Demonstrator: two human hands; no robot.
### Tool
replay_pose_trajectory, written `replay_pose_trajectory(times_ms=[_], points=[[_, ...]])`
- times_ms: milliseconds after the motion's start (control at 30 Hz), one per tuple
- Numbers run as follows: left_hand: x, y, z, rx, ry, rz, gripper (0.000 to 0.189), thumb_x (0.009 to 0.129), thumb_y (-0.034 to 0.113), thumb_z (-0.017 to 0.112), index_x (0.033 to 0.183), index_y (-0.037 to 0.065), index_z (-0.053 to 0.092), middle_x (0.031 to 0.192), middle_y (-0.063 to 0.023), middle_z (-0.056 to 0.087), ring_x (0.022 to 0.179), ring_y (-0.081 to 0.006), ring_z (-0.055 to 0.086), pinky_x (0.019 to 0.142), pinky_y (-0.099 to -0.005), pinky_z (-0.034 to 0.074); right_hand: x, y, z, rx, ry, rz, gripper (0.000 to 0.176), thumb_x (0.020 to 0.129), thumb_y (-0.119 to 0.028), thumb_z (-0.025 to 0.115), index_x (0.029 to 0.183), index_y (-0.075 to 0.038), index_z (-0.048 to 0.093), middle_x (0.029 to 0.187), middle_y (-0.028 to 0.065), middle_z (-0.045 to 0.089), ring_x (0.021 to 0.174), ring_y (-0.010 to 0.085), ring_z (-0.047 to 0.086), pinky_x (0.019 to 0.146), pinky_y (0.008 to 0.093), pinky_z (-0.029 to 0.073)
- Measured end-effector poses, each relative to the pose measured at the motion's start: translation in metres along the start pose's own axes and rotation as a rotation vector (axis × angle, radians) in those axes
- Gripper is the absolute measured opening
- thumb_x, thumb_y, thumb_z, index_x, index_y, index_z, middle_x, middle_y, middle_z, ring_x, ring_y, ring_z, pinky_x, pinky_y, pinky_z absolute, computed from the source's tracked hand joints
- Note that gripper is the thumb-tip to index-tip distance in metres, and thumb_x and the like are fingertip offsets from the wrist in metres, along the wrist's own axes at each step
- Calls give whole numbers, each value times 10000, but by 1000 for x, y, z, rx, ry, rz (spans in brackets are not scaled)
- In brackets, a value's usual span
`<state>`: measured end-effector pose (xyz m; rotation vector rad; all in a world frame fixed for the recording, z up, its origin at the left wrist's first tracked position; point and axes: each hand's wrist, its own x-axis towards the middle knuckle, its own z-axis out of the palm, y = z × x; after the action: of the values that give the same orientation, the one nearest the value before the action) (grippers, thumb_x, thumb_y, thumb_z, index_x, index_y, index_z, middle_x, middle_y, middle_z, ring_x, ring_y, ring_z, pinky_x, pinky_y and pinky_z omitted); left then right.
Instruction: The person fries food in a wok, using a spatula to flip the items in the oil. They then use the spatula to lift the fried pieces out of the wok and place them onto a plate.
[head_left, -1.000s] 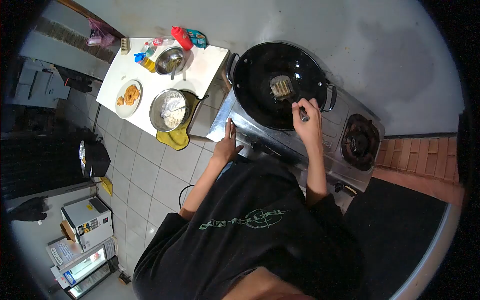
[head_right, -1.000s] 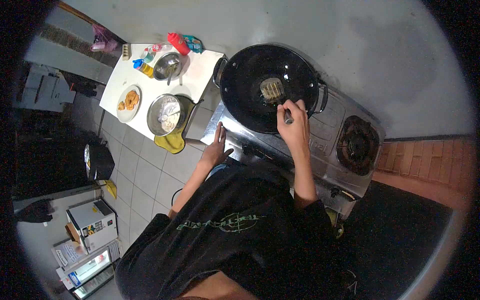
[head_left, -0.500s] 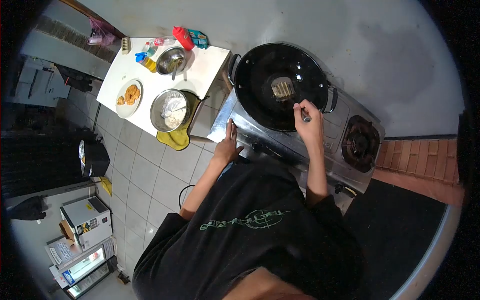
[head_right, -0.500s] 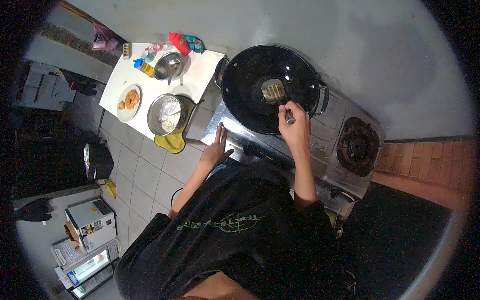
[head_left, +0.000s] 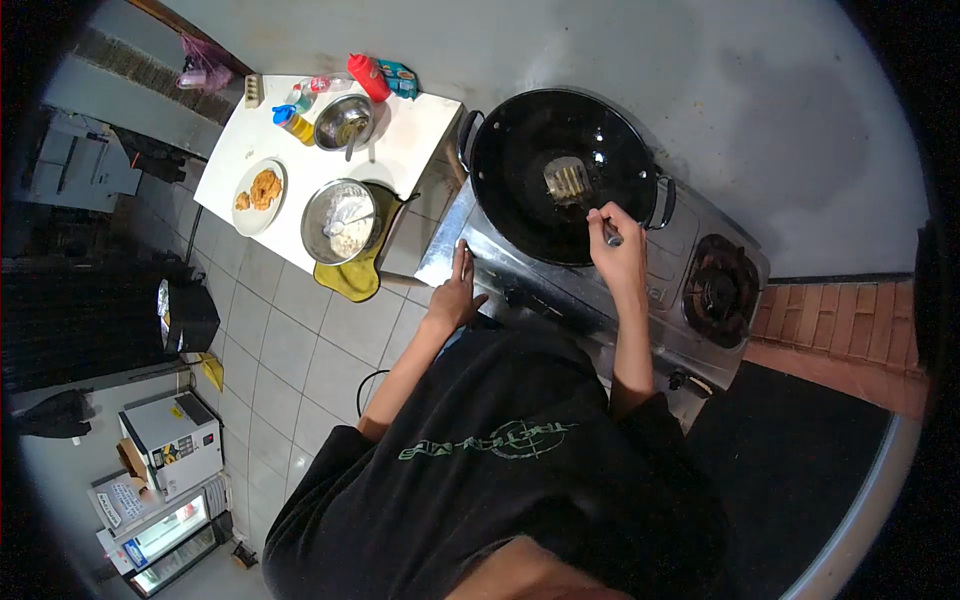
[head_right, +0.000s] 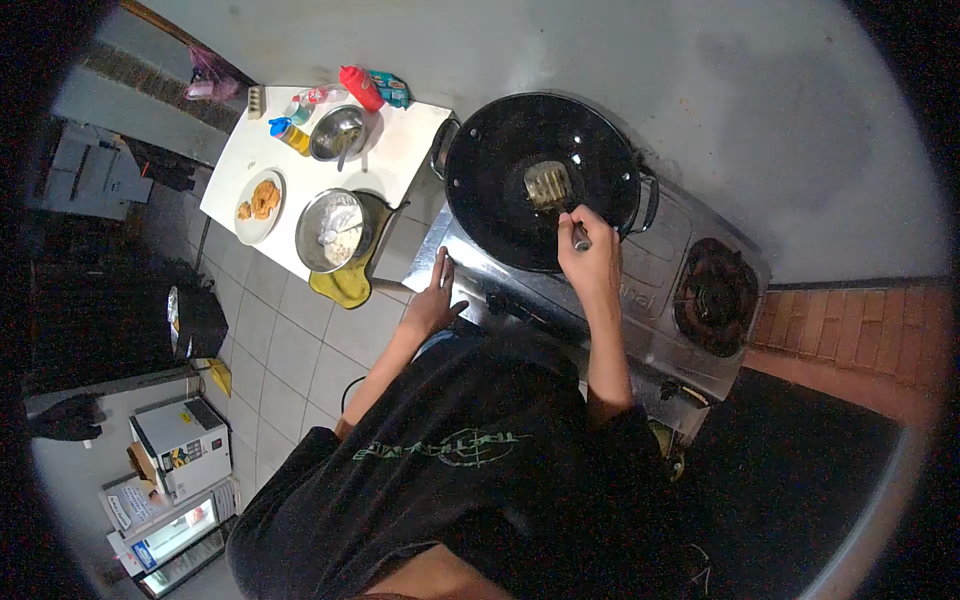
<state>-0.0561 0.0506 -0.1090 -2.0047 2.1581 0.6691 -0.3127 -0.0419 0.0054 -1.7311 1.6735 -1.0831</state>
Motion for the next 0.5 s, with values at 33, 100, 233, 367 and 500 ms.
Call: replay_pose_trajectory(times_ms=[33, 100, 233, 367, 500], points=[[0, 0, -1, 0, 1, 3, 935, 842, 433, 676, 1476, -66, 202, 1583, -214, -95, 890, -379, 685, 789, -429, 562, 0, -2, -1, -6, -13, 17, 281, 924, -209, 621, 765, -4, 515, 571, 115, 416, 524, 138, 380, 522, 321, 332], [0, 0, 0, 0, 5, 6, 936, 843, 435, 674, 1478, -64, 201, 1583, -214, -96, 891, -377, 686, 789, -427, 562, 1, -7, -5, -31, -40, 45, 257, 917, -209, 615, 775, -14, 527, 605, 141, 484, 557, 247, 468, 542, 361, 366], [0, -1, 1, 29, 15, 14, 942, 841, 443, 674, 1479, -61, 200, 1584, -216, -88, 887, -372, 688, 787, -421, 563, 1, -2, 0, -29, -2, 19, 271, 923, -207, 620, 769, -6, 524, 568, 121, 434, 514, 149, 401, 524, 326, 350], [2, -6, 9, 8, 51, 49, 947, 829, 437, 689, 1474, -65, 210, 1582, -222, -75, 876, -372, 689, 778, -419, 564, 2, -5, -2, -33, -6, 32, 262, 924, -201, 616, 772, -5, 528, 566, 123, 444, 511, 145, 418, 529, 324, 359], [0, -2, 2, -4, 41, 38, 951, 819, 427, 702, 1467, -72, 217, 1581, -226, -70, 872, -376, 688, 772, -422, 566, 2, -6, -5, -18, -65, 79, 250, 917, -230, 601, 784, -28, 541, 627, 168, 562, 584, 363, 572, 556, 409, 408]])
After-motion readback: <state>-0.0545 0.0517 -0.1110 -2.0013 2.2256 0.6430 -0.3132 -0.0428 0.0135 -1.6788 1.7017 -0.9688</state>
